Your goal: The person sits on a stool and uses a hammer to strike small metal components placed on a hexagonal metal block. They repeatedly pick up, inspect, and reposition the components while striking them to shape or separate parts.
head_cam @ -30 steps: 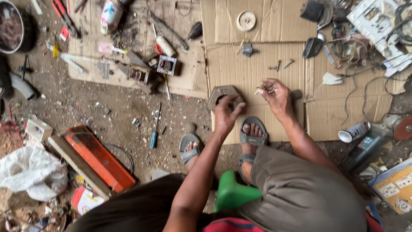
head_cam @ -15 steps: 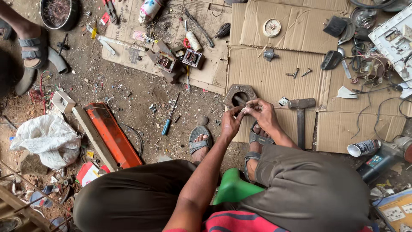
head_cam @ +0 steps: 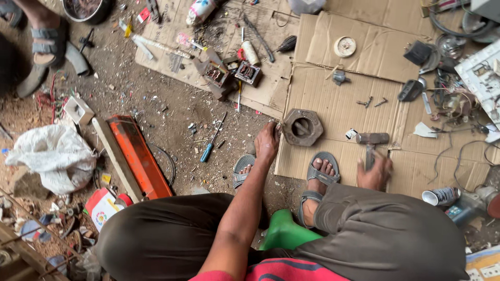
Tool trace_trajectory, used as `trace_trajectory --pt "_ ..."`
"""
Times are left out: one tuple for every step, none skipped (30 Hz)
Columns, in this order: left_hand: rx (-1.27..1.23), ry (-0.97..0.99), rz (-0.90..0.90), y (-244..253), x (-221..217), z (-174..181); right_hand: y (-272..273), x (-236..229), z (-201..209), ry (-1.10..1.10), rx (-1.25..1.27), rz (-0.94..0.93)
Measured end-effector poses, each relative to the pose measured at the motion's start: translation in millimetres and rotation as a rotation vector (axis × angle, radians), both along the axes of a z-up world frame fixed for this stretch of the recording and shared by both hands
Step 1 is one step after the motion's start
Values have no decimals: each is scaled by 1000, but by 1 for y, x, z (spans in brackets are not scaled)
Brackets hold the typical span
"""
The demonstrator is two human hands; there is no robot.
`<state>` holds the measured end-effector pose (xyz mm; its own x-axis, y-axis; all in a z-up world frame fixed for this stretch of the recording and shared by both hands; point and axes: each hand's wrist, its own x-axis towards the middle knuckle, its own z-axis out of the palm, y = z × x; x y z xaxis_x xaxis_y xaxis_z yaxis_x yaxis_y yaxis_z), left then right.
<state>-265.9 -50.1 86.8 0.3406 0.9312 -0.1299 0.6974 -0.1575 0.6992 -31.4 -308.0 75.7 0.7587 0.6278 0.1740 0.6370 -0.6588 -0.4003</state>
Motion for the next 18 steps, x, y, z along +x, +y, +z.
trace_trajectory --pt "-15 -12 4 3 -3 -2 -9 5 -5 71 0 4" --pt "-39 -22 3 2 -7 -5 -20 5 -10 144 -10 1" --pt "-63 -32 1 0 -11 -7 -28 3 -16 216 -19 -3" --pt "-54 -36 -14 0 -11 -9 -32 3 -21 214 -108 -26" --pt "-45 -40 -29 0 -11 -10 -35 3 -24 211 -196 -50" --pt "-31 -43 -44 0 -12 -11 -38 4 -28 209 -280 -74" --pt "-40 -49 -42 0 -10 -11 -38 3 -29 197 -208 -94" --pt "-47 -53 -37 0 -11 -11 -37 2 -30 186 -135 -109" --pt "-55 -57 -32 -1 -11 -11 -39 2 -30 176 -62 -125" --pt "-84 -28 -44 0 -9 -11 -38 4 -32 195 -24 -115" --pt "-114 2 -56 0 -7 -12 -38 5 -33 214 14 -104" --pt "-143 32 -65 1 -6 -12 -36 5 -31 234 52 -89" --pt "-91 36 -87 1 -5 -13 -33 5 -28 292 85 -59" --pt "-38 39 -116 2 -3 -15 -27 4 -24 349 119 -34" --pt "15 43 -145 5 0 -17 -20 2 -19 406 153 -9" --pt "43 37 -153 4 2 -19 -17 -3 -10 462 178 10" --pt "72 31 -162 4 3 -22 -12 -10 0 519 204 28" --pt "91 28 -180 -1 2 -24 -14 -22 14 579 223 34"
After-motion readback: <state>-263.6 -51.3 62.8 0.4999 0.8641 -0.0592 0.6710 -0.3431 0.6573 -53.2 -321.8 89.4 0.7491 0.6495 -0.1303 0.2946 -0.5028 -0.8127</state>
